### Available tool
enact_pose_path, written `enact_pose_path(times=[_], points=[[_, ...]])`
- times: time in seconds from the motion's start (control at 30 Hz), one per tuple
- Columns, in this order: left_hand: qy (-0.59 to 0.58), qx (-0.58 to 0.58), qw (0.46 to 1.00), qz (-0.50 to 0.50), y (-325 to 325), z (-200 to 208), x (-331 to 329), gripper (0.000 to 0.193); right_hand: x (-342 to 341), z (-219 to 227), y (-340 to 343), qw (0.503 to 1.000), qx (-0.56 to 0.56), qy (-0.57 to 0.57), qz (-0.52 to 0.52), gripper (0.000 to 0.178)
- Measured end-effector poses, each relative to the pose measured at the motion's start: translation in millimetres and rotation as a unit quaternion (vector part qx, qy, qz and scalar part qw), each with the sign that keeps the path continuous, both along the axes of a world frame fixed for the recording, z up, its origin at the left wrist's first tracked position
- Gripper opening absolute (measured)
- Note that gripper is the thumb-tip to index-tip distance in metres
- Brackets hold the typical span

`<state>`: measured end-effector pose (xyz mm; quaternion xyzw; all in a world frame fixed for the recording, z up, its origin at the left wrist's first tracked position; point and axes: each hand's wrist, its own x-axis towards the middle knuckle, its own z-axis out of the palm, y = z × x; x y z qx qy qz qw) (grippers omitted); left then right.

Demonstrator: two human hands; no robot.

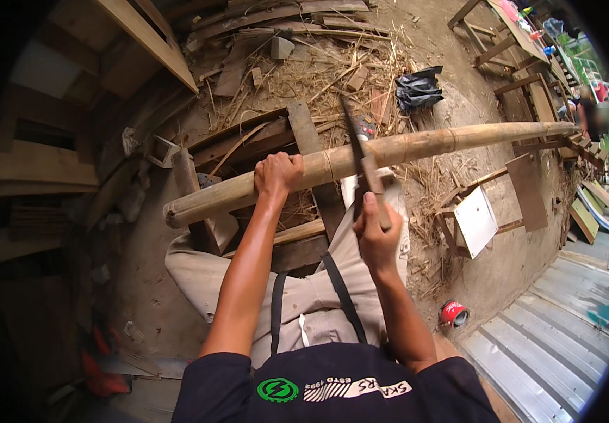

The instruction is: The person uses a hand saw to cut a long bamboo pole that is clamped in a wooden vise. They repeatedly saw back and forth, occasionally repositioning the bamboo to continue the cut.

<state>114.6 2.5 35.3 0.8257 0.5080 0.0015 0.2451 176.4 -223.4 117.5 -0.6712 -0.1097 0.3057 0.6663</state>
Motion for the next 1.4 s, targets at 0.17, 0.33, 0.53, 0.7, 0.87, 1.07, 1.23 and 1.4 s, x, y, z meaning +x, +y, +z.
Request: enact_pose_path(times=[0.17,0.33,0.53,0.7,0.87,1.07,1.23,1.4], points=[[0.036,-0.06,0.998,0.01,14.5,11.3,5.2,0.057,-0.2,46.0,-16.6,0.991,-0.003,-0.13,0.027,0.038],[0.081,-0.109,0.991,-0.011,28.3,12.6,10.5,0.061,-23.2,21.5,-38.3,0.987,-0.075,-0.124,0.071,0.041],[0.104,-0.143,0.983,-0.038,33.2,8.6,10.3,0.064,-69.7,9.9,-94.7,0.985,-0.117,-0.105,0.072,0.036],[0.113,-0.153,0.98,-0.063,37.6,8.8,10.4,0.065,-85.5,51.6,-136.8,0.971,-0.157,-0.144,0.106,0.03],[0.094,-0.144,0.984,-0.04,34.6,11.9,10.8,0.062,-85.8,62.2,-143.2,0.969,-0.194,-0.126,0.086,0.025],[0.075,-0.125,0.989,-0.028,31.9,15.2,9.9,0.059,-101.5,42.1,-111.8,0.949,-0.146,-0.201,0.192,0.019],[0.026,-0.073,0.997,-0.022,23.2,11.4,7.1,0.057,-74.3,62.7,-133.9,0.945,-0.18,-0.203,0.183,0.024],[-0.035,0.078,0.996,-0.017,-17.8,-3.7,-10.1,0.046,-56.1,105.1,-166.5,0.928,-0.204,-0.209,0.23,0.024]])
